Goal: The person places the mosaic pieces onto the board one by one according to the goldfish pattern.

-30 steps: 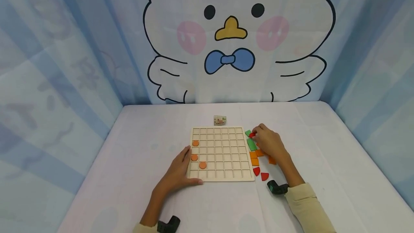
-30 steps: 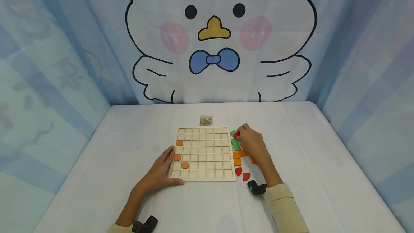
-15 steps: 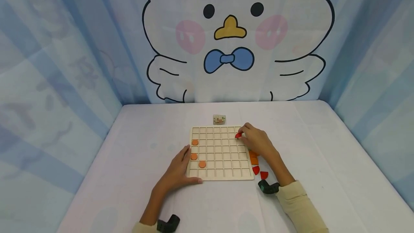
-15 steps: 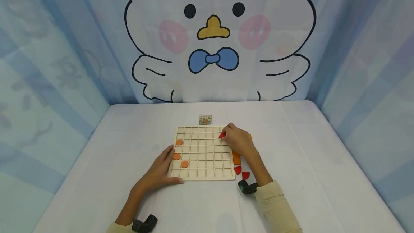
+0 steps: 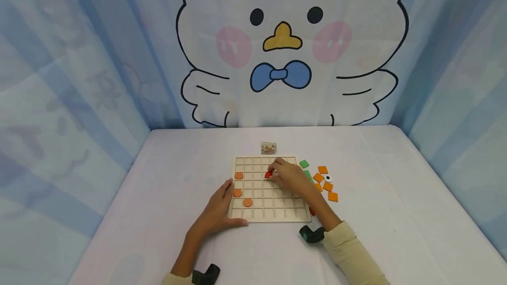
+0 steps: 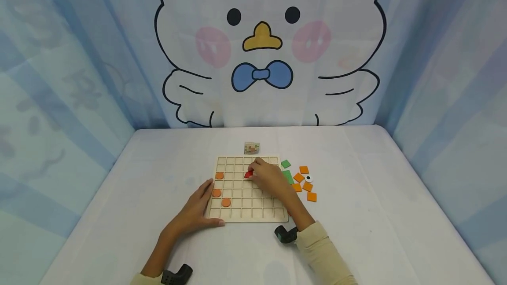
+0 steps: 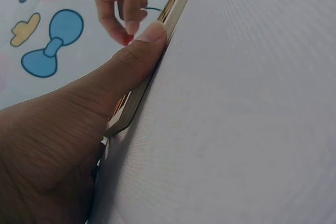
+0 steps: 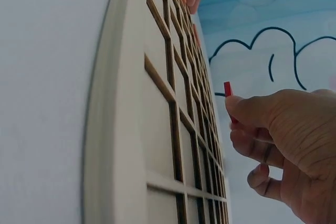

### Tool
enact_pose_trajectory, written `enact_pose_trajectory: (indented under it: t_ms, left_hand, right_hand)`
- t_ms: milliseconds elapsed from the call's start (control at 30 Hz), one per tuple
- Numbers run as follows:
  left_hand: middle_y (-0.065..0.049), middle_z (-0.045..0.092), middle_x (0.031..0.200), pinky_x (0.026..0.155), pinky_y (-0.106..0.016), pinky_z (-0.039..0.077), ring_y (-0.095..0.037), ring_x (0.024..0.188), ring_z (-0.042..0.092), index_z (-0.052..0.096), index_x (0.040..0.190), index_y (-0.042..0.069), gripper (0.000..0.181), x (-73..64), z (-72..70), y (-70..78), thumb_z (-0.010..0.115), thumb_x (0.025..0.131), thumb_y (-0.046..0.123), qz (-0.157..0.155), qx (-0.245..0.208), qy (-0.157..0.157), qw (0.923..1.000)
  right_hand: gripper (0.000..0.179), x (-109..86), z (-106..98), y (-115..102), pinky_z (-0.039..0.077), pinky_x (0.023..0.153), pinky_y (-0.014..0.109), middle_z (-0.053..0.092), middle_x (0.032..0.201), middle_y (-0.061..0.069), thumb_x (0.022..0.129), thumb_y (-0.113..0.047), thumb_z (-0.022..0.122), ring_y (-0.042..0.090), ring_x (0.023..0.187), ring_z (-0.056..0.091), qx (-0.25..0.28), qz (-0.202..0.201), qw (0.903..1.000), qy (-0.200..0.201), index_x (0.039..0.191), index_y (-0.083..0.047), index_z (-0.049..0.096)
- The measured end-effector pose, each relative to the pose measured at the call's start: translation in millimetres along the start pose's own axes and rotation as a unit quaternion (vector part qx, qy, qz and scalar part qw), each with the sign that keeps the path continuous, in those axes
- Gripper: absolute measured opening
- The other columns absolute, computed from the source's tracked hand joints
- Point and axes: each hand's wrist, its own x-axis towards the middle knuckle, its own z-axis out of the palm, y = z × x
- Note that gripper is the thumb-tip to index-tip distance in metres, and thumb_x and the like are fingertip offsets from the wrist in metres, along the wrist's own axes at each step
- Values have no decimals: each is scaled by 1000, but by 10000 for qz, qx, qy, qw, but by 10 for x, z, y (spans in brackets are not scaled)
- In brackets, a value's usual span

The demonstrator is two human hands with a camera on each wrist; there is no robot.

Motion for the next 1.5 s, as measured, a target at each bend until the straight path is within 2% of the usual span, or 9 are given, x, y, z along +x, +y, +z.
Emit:
enact_pose_trajectory:
  t_ms: [200, 467, 667, 867, 1333, 1500]
  left_hand:
    - [-14, 14, 164, 116, -53, 30, -35, 149, 21, 16, 156, 5, 126, 4, 7, 14, 80, 66, 65, 58, -6, 16, 10000]
    - [-14, 14, 164, 116, -54, 30, -36, 149, 21, 17, 156, 4, 125, 14, 22, 12, 80, 66, 65, 51, 11, -31, 10000]
    - [-14, 14, 163, 115, -54, 30, -36, 148, 22, 17, 156, 4, 125, 13, 26, 9, 80, 66, 65, 116, -34, 2, 9999]
    - [-13, 13, 164, 116, -53, 29, -35, 149, 20, 15, 156, 6, 126, 21, 22, 19, 78, 66, 67, 157, 26, -27, 9999]
    - [-13, 13, 164, 117, -52, 29, -35, 149, 20, 16, 156, 5, 127, 10, 7, 2, 79, 65, 68, 90, -14, 30, 10000]
    - [-13, 13, 164, 116, -53, 30, -35, 149, 20, 16, 156, 5, 126, -7, 8, -24, 79, 66, 67, 73, -30, 20, 10000]
  right_hand:
    - [23, 86, 70, -117, 56, 80, 34, 62, 117, 4, 93, -25, 68, 16, 92, 64, 190, 174, 9996, -132, 112, -12, 68]
    - [23, 154, 174, -163, 55, 77, 35, 62, 115, 4, 93, -25, 68, 16, 87, 61, 313, 397, 9985, -212, 112, -11, 69]
    - [24, 170, 207, -196, 55, 80, 35, 61, 113, 4, 93, -25, 67, 16, 87, 59, 362, 452, 9979, -281, 112, -10, 68]
    - [23, 165, 228, -194, 55, 83, 34, 61, 113, 3, 93, -23, 67, 15, 90, 61, 369, 468, 9981, -161, 112, -11, 69]
    - [26, 202, 228, -198, 54, 82, 33, 60, 113, 3, 92, -24, 69, 14, 86, 58, 484, 489, 9974, -216, 114, -10, 68]
    - [24, 195, 221, -225, 52, 77, 31, 60, 111, 3, 92, -22, 69, 14, 83, 55, 555, 432, 9972, -272, 112, -9, 68]
